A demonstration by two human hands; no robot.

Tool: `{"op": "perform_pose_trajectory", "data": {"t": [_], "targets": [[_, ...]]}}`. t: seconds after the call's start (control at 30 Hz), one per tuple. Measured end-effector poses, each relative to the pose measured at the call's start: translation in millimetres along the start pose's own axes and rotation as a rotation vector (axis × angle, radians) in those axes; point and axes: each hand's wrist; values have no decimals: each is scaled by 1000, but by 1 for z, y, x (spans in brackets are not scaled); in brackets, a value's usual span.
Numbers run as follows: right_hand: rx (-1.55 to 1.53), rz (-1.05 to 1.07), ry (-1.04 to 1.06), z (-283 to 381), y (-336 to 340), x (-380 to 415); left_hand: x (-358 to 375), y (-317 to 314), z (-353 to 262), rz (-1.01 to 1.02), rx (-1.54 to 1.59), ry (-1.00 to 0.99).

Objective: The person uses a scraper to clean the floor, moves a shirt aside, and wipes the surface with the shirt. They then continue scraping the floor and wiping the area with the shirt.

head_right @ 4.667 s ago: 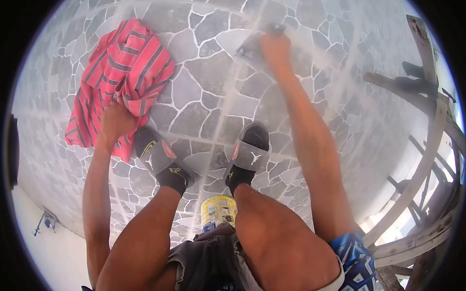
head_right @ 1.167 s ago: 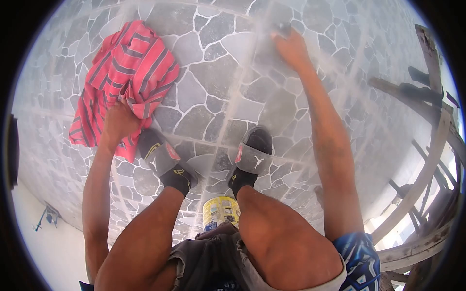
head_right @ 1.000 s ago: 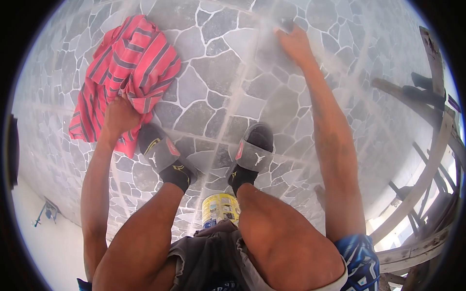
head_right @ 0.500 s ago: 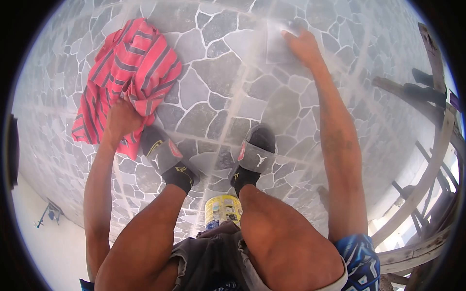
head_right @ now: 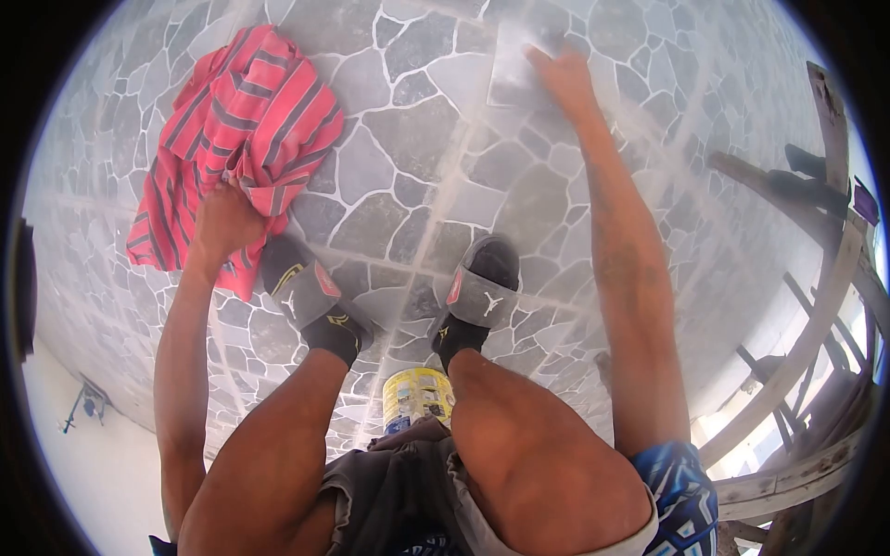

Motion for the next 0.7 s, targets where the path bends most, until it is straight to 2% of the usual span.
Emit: {"op": "perform_pose_trajectory", "data": {"t": [0.1, 0.2, 0.3, 0.37, 0.47, 0.5, 0.6, 0.63, 0.7], "targets": [[206, 45, -89, 31, 24, 4, 1, 11, -8, -14, -22, -36], [-140, 8, -195, 3, 34, -14, 1, 7, -5, 22, -22, -15], [182, -42, -14, -3, 4, -40, 1, 7, -7, -24, -23, -41], [330, -42, 94, 19, 1, -34, -1, 6, -4, 6, -39, -43], [10, 166, -95, 10, 26, -28, -1, 11, -5, 16, -55, -34], [62, 113, -103, 5, 30, -24, 2, 10, -9, 17, -48, -25], [350, -18, 209, 11, 7, -2, 0, 15, -12, 31, -53, -10], [306, 60, 178, 20, 7, 0, 0, 14, -11, 30, -51, -13], [99, 148, -55, 15, 12, -9, 0, 9, -6, 29, -55, -20]]}}
Point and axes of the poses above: each hand's wrist, its own x-axis away from the middle knuckle, its own y-axis out of the back of the hand, z = x × y, and after that the axes turned 9 degrees about -y, right-handed
